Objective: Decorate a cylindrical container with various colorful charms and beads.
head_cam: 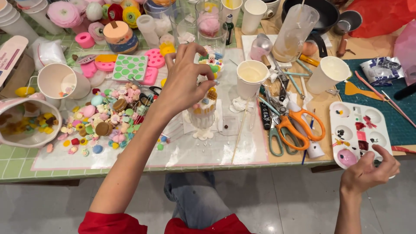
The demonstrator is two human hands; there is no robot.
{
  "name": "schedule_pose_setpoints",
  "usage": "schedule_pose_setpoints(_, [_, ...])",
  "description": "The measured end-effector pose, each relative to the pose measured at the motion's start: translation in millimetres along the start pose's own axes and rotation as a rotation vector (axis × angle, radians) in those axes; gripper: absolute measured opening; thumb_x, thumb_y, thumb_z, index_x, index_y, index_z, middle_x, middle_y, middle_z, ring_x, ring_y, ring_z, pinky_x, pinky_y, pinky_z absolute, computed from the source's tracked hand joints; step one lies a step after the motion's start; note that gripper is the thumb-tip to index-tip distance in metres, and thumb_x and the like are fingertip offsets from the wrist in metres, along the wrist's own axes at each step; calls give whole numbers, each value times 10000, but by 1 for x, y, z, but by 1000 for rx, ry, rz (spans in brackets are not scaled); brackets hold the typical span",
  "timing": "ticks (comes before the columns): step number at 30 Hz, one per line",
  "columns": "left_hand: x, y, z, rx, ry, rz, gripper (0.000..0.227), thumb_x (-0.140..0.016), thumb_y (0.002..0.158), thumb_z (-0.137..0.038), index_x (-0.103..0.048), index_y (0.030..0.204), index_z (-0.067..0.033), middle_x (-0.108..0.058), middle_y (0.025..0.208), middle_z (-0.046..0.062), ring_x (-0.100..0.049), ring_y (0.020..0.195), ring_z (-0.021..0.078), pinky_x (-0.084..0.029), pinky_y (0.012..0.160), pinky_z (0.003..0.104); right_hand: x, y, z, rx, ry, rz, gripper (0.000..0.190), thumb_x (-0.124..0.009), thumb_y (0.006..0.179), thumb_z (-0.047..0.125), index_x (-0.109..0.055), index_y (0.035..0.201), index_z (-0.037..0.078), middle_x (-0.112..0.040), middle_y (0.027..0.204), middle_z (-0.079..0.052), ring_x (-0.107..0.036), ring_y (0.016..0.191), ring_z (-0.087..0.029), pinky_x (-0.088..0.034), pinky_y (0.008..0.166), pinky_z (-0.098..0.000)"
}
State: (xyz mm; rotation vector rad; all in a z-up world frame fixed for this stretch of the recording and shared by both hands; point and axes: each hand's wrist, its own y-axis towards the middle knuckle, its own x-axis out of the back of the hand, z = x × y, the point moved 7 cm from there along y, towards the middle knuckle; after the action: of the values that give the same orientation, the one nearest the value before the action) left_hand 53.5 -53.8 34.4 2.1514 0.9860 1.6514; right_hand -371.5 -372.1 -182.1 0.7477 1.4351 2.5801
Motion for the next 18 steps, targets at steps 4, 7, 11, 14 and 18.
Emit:
schedule_pose_setpoints(4, [1,2,-1,-9,9,3,112,-861,747,-185,-788,792,-112,-554,1284,118,-433,1286,312,-267,1017,551,3,29,55,35,4,-11,203,-498,1108,91,-621,1191,-48,-547,1164,-175,-465,1250,-308,-405,1094,-429])
schedule_pose_setpoints(7, [1,2,-1,-15,17,14,115,-863,742,-185,-788,790,-111,-556,1284,114,-435,1288,308,-265,1016,551,-5,49,109,76,158,-80,253,-529,1141,176,-632,1166,-54,-615,1131,-175,-513,1163,-303,-414,1032,-437])
schedule_pose_setpoints(11, [1,4,-1,-14,22,29,124,-867,734,-187,-786,789,-110,-557,1278,107,-439,1281,296,-265,1008,547,-53,66,180,42,541,152,146,-600,1143,89,-662,1204,-28,-686,1160,-107,-635,1064,-195,-510,977,-307])
schedule_pose_setpoints(14, [1,5,-2,-12,26,46,125,-868,727,-186,-788,786,-111,-556,1266,102,-442,1272,286,-262,1001,541,-83,79,255,25,740,381,175,-625,1077,53,-670,1231,-18,-699,1153,-96,-664,1051,-164,-530,950,-280])
schedule_pose_setpoints(18, [1,7,-4,-15,30,65,125,-867,723,-183,-791,790,-110,-559,1257,101,-448,1261,280,-262,1001,528,-116,85,331,80,886,621,233,-668,1031,62,-690,1252,-8,-736,1103,-79,-696,1033,-147,-539,925,-278])
